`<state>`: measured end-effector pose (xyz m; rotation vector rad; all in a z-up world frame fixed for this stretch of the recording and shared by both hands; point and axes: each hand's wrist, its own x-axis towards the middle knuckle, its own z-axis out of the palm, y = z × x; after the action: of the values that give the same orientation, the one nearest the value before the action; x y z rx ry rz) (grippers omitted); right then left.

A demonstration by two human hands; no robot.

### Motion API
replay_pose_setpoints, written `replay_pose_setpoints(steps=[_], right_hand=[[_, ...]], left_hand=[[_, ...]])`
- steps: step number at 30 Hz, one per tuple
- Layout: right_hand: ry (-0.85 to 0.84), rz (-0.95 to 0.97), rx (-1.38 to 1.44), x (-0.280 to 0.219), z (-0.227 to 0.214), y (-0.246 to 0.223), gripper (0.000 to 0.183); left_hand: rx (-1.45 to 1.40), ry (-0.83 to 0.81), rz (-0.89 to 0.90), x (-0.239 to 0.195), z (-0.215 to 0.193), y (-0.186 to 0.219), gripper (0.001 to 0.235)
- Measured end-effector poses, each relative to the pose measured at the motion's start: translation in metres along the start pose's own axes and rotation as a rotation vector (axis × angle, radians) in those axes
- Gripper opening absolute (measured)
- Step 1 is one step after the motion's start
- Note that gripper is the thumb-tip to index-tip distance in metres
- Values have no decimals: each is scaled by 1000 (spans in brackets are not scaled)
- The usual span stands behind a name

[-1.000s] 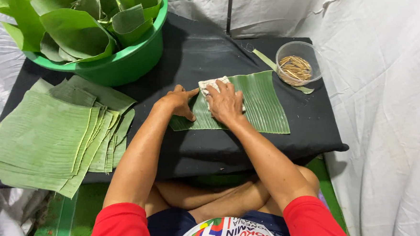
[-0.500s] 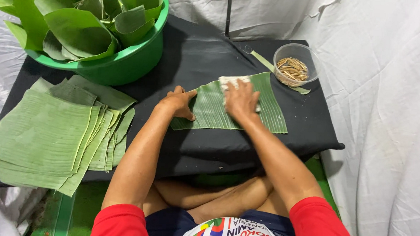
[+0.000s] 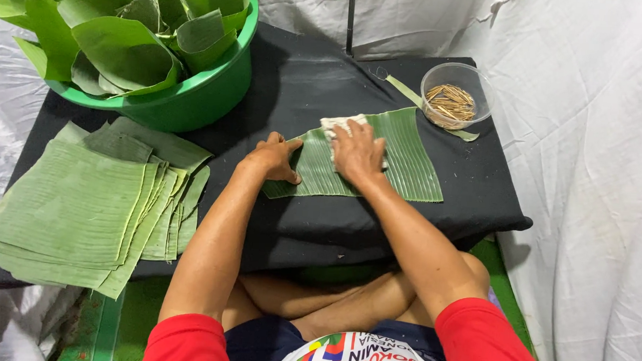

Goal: Folding banana leaves into cones and securing them with small wooden sticks

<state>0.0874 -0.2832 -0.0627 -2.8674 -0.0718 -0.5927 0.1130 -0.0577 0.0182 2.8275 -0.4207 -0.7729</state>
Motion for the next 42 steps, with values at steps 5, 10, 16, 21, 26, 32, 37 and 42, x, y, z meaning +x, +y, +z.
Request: replay_pose_setpoints(steps=[5,10,16,21,26,32,37,42], right_hand=[[22,59,-34,4,0,53,31],[90,86,-132,13,5,96,31],[41,165,-139,15,8,109,33],[-49,121,73,5,-3,41,27],[-67,-22,122,-23,-35,-37,35],[31,-22,16,-21,-35,7,35],[81,51,-71,-26,-37,62,36],[110,131,-126,-37,-50,76,36]], left_hand=[[11,-10,-24,5,3,0,100],[10,1,-8,5,4,-4,99],[18,4,-29,10,6,-4,99],[25,-1,-13,9,5,-4,99],[28,7,-12,3,7,-2,91],[20,-20,-14,-4,2,3,87],[41,-28,13,-19,-5,11,95],[21,-4,-1,-25,-4,12,103]])
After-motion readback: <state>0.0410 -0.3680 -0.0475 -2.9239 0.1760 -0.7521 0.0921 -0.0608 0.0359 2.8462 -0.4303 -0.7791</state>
